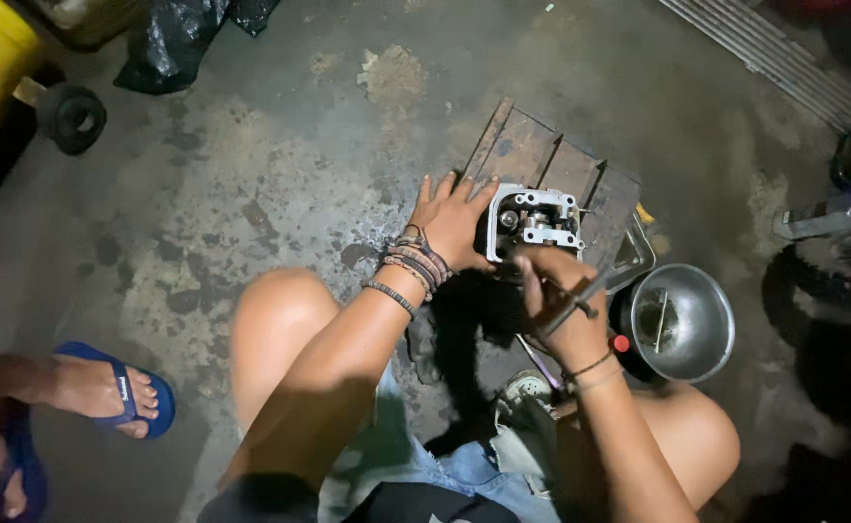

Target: The person cleans and wipes a disassembled metal cylinder head using a cloth while it sits on a wooden crate.

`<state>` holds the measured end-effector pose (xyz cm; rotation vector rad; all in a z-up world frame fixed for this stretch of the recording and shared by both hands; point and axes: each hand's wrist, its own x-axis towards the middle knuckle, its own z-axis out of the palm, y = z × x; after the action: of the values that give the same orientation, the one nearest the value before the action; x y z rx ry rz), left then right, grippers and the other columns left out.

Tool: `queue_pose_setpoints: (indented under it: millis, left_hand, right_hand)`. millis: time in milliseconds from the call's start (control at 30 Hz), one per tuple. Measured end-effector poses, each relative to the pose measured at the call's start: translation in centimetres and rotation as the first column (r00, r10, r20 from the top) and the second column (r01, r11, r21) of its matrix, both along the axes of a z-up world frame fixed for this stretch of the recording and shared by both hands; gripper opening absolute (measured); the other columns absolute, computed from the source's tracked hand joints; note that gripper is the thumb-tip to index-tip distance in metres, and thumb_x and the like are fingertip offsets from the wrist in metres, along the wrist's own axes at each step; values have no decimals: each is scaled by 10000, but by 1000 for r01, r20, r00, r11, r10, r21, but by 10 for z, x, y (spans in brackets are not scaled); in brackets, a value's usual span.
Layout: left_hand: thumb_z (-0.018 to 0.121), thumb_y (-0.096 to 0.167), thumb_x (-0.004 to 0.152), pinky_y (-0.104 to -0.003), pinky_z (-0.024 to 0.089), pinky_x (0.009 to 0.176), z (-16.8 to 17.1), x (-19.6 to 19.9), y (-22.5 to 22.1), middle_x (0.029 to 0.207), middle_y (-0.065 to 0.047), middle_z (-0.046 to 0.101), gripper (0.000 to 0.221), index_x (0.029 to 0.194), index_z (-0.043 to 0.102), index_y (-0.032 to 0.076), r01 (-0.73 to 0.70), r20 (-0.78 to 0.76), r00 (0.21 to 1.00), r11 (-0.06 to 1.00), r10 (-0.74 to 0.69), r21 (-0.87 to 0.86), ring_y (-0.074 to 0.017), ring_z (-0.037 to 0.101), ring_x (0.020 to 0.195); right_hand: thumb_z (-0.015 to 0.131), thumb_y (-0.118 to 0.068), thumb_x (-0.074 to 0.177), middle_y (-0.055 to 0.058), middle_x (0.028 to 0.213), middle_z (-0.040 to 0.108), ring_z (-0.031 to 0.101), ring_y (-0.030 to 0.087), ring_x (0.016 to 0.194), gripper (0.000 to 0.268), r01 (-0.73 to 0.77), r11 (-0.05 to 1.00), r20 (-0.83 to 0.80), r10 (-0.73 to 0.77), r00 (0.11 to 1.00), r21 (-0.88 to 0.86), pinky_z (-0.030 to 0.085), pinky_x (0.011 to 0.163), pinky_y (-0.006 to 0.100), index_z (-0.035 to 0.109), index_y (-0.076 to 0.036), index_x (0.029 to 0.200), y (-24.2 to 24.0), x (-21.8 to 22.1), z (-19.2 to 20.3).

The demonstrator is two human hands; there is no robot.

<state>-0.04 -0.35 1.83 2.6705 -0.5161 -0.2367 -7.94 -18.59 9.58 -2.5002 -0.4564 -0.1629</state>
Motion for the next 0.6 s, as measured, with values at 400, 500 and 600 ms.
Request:
queue_pose_setpoints:
  millis: [400, 500, 600]
  left_hand:
    - [894, 588, 606, -691, 190, 1187, 5, 0, 4, 1569, -178, 437, 1267, 1626, 243, 211, 12, -62, 998, 1000, -11, 7, -443, 331, 1481]
    - [893, 499, 663, -689, 185, 1194, 9, 0, 1, 1581, -167, 421, 1198, 1626, 241, 210, 8, -69, 998, 1000, -7, 12, -433, 325, 1487]
    - [880, 630, 610, -674, 196, 1197, 9, -1, 3, 1558, -175, 451, 1236, 1611, 284, 218, 0, -59, 998, 1000, 0, -7, -427, 336, 1484]
  right_hand:
    - [626, -150, 1014, 155, 881, 756, 715, 446, 893, 155, -140, 985, 97, 130, 987, 104, 595, 751, 478, 779, -127, 1008, -8, 10, -1]
    - [646, -111, 1009, 168, 932, 772, 738, 413, 947, 121, -191, 978, 195, 172, 966, 86, 601, 805, 486, 763, -92, 981, 3, 13, -21]
    - [575, -216, 1101, 142, 897, 822, 754, 250, 1028, 277, 152, 960, 125, -126, 984, -235, 503, 1018, 347, 789, -51, 1044, 30, -23, -7]
